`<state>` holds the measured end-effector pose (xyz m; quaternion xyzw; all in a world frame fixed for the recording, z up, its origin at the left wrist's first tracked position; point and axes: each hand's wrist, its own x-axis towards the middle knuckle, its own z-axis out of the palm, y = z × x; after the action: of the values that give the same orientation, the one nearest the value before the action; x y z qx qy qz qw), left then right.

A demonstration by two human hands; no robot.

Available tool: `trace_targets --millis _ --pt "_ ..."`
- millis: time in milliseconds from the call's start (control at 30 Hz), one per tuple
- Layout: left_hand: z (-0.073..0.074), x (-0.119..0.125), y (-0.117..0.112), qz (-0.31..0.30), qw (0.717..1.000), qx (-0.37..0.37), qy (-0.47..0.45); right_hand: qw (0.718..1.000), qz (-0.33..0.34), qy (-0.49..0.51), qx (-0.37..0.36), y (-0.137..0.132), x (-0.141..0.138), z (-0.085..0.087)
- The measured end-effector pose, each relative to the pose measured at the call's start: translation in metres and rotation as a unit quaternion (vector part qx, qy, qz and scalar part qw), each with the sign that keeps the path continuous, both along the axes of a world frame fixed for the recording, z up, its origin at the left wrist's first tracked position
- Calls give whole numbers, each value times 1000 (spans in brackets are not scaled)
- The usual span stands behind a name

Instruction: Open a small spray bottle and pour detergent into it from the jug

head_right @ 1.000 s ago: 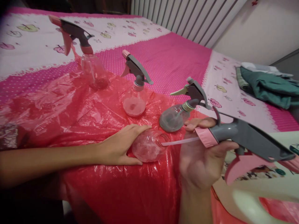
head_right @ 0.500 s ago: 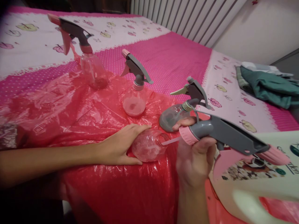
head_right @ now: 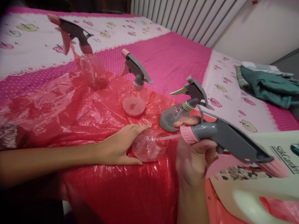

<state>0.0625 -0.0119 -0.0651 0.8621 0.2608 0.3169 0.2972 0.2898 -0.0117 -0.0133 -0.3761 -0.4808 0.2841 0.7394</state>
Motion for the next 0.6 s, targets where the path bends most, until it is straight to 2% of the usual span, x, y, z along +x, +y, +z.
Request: trace_targets --millis 233,600 --pt "0 -1 0 2 1000 -1 10 998 -2 67 -3 -4 2 16" --pt "-1 1 0 3 1000 6 1 1000 20 0 2 -7 -4 5"
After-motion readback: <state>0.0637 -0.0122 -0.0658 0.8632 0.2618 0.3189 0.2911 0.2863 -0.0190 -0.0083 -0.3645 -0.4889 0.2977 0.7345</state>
